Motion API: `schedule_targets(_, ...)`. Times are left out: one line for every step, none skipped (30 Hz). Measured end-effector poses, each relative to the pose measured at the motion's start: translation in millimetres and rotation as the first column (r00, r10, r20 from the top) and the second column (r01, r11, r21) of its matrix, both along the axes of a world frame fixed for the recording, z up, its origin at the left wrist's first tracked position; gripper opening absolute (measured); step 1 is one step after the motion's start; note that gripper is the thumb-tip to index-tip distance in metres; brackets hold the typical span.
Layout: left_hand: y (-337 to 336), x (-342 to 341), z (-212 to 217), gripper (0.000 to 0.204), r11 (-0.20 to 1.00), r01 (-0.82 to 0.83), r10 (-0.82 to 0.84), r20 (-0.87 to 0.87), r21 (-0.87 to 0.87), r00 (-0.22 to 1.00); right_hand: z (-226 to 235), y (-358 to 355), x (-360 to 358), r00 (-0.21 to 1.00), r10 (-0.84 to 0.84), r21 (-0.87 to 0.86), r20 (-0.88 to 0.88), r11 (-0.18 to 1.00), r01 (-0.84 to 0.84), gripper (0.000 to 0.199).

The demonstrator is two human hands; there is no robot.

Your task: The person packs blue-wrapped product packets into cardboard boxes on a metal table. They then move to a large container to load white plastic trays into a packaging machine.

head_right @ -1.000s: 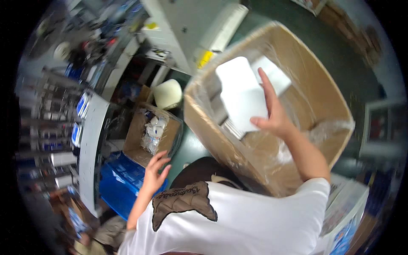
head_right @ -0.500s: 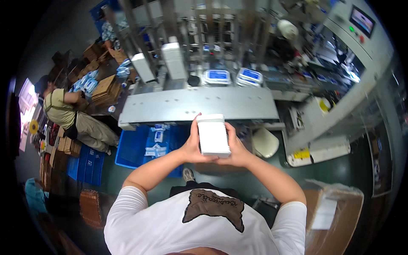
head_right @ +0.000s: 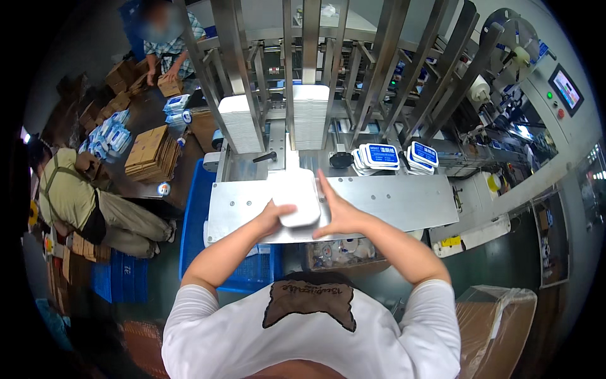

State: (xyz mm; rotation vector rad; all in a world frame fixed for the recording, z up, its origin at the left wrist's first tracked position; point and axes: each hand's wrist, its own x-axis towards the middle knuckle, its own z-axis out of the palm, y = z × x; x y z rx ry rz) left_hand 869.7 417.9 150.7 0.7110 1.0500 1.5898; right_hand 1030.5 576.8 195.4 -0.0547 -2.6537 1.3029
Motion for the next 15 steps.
schedule_targets(-4,-9,11,0.096,0.993,0.115,-0.099,0.346,-0.025,0.933,21,-2,1,0.993,0.021,0.354,-0.113,0.935,0.021,0.121)
schedule_targets(-9,-16,14,0.081,0.974,0.226,-0.186,0.521,-0.013,0.833,38,-3,2,0.974,0.080,0.662,-0.213,0.744,0.084,0.115)
schedule_targets(-12,-18,14,0.081,0.945,0.324,-0.248,0.559,-0.040,0.791,45,-5,1,0.977,0.210,0.872,0.034,0.471,-0.132,0.090)
schedule_targets(-16,-18,13,0.081,0.906,0.418,-0.302,0.597,-0.062,0.744,46,-4,-6,0.885,0.460,0.984,-0.072,0.178,-0.013,0.069)
schedule_targets(-16,-17,-4,0.078,0.863,0.505,-0.401,0.615,0.005,0.679,53,-13,-14,0.838,0.546,0.959,-0.024,0.249,-0.135,0.074)
schedule_targets(-19,-11,-4,0.077,0.841,0.541,-0.415,0.635,-0.006,0.652,60,-19,-20,0.780,0.626,0.916,0.009,0.308,-0.258,0.079)
schedule_targets(-25,-11,0,0.076,0.821,0.569,-0.446,0.665,0.039,0.599,63,-20,-24,0.805,0.592,0.844,0.038,0.412,-0.343,0.084)
schedule_targets(-29,-13,3,0.076,0.804,0.589,-0.475,0.692,0.088,0.544,66,-21,-30,0.821,0.566,0.754,0.077,0.505,-0.419,0.089)
schedule_targets(-34,-18,-2,0.076,0.827,0.552,-0.458,0.698,0.107,0.551,68,-21,-36,0.828,0.547,0.647,0.121,0.589,-0.484,0.094)
schedule_targets(-39,-25,-13,0.077,0.851,0.511,-0.438,0.705,0.124,0.558,69,-22,-39,0.884,0.430,0.631,0.185,0.638,-0.442,0.099)
schedule_targets(-44,-34,-26,0.079,0.873,0.466,-0.419,0.711,0.144,0.565,68,-23,-39,0.919,0.306,0.620,0.250,0.678,-0.395,0.104)
schedule_targets(-48,-43,-33,0.070,0.962,0.270,-0.208,0.500,-0.053,0.841,68,-22,-36,0.937,0.160,0.624,0.311,0.709,-0.328,0.110)
schedule_targets(-60,-44,-39,0.066,0.995,0.005,0.014,0.188,-0.103,0.982,46,-18,-38,0.878,0.054,0.669,0.475,0.626,-0.400,0.119)
schedule_targets(-68,-43,-33,0.064,0.966,-0.252,0.242,-0.149,-0.058,0.959,43,-15,-40,0.844,0.024,0.653,0.535,0.622,-0.432,0.121)
schedule_targets(-77,-43,-33,0.059,0.924,-0.382,0.353,-0.402,0.007,0.845,48,-14,-50,0.811,-0.008,0.604,0.585,0.672,-0.429,0.122)
